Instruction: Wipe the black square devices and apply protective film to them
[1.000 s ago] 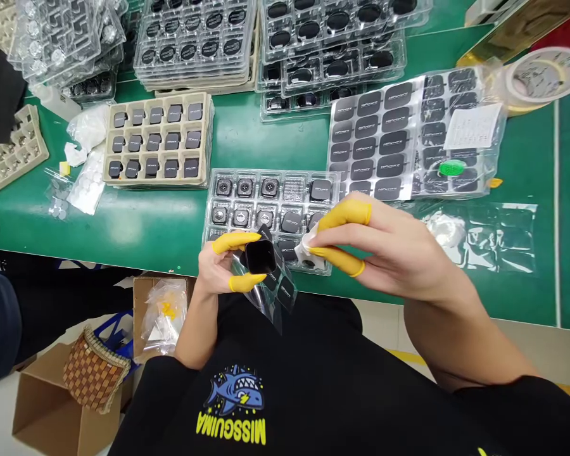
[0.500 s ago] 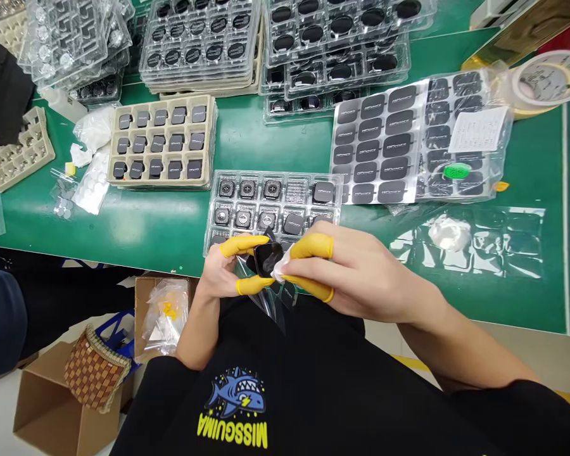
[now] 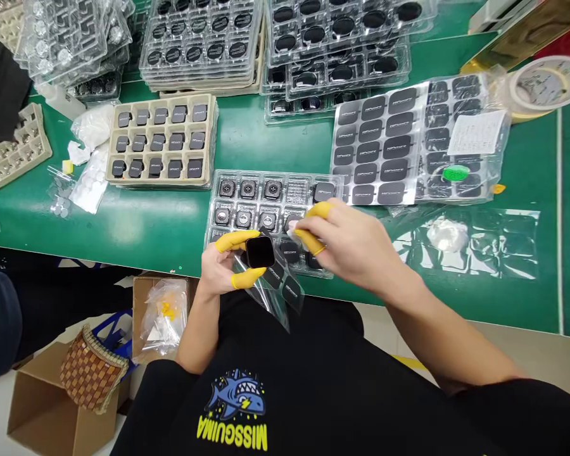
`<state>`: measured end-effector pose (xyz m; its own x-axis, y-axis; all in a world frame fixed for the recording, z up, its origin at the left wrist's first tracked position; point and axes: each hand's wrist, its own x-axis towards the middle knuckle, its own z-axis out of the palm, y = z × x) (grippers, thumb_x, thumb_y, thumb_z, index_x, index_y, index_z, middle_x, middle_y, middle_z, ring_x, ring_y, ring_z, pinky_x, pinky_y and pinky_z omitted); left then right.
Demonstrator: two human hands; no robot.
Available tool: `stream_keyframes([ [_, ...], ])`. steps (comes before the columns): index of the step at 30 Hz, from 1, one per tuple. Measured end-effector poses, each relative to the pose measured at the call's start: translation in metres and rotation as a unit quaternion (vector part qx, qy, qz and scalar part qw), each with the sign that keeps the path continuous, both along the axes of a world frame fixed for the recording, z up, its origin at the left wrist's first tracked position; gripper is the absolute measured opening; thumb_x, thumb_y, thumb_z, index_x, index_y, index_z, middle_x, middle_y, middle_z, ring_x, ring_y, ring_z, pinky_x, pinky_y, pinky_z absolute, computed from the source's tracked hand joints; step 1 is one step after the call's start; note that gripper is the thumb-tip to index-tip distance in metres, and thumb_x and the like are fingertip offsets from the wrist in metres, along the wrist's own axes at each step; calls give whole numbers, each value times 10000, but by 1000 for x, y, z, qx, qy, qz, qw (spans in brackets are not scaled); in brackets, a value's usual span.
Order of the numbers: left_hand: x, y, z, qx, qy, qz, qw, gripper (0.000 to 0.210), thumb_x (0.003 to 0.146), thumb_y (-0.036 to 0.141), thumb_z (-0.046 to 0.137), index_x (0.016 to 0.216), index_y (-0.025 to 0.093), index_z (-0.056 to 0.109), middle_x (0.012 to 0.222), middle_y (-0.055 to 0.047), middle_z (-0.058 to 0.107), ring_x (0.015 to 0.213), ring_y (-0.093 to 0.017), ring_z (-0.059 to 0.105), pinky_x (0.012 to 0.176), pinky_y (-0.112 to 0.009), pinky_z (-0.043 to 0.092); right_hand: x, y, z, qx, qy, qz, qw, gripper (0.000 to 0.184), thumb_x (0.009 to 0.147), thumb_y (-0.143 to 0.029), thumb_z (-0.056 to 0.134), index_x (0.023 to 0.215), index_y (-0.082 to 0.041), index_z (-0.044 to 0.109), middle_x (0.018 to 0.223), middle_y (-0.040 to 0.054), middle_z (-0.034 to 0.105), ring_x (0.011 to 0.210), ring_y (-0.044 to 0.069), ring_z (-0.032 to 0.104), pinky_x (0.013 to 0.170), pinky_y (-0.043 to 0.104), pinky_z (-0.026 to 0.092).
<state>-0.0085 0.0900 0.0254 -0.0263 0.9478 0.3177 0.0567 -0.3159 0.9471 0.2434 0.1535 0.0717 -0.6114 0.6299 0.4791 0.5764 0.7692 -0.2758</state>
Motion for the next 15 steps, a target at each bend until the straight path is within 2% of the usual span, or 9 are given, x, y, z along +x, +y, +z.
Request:
stream_keyframes([
  [2, -4, -1, 2, -3, 5, -4, 1000, 554, 720, 381, 1029, 1204, 173, 856, 890, -53, 872, 737, -164, 817, 674, -238, 678, 11, 0, -1, -25, 55, -4, 998, 88, 1049, -151, 678, 1053, -222, 730, 908, 68, 730, 829, 233, 659, 661, 356, 530],
  [7, -1, 1, 7, 14, -3, -21, 1000, 572, 739, 345, 1018, 1259, 183, 844, 902, -48, 878, 750, -165, 823, 676, -227, 670, 14, -11, 15, -56, 150, 28, 987, 184, 997, -122, 744, 1105, -270, 735, 919, 41, 727, 788, 210, 668, 675, 354, 550],
  [9, 2, 1, 7, 16, -5, -24, 1000, 578, 744, 328, 1017, 1277, 194, 839, 912, -47, 881, 756, -163, 823, 685, -223, 667, 9, -17, 23, -72, 168, 55, 982, 184, 1001, -131, 747, 1116, -275, 740, 918, 39, 731, 780, 202, 665, 673, 347, 550],
  [12, 2, 1, 7, 6, 5, -46, 999, 595, 766, 405, 1005, 1291, 182, 835, 907, -56, 875, 749, -171, 815, 702, -248, 673, 0, -23, 29, -88, 181, 104, 974, 175, 1030, -144, 734, 1162, -259, 728, 956, 49, 762, 804, 196, 667, 698, 337, 562],
  [15, 0, -1, 6, 11, 36, -70, 997, 633, 766, 464, 994, 1311, 190, 827, 904, -41, 862, 731, -158, 788, 706, -252, 662, -11, -24, 31, -67, 150, 146, 976, 136, 1050, -134, 704, 1163, -206, 732, 976, 77, 782, 817, 202, 645, 695, 339, 535],
])
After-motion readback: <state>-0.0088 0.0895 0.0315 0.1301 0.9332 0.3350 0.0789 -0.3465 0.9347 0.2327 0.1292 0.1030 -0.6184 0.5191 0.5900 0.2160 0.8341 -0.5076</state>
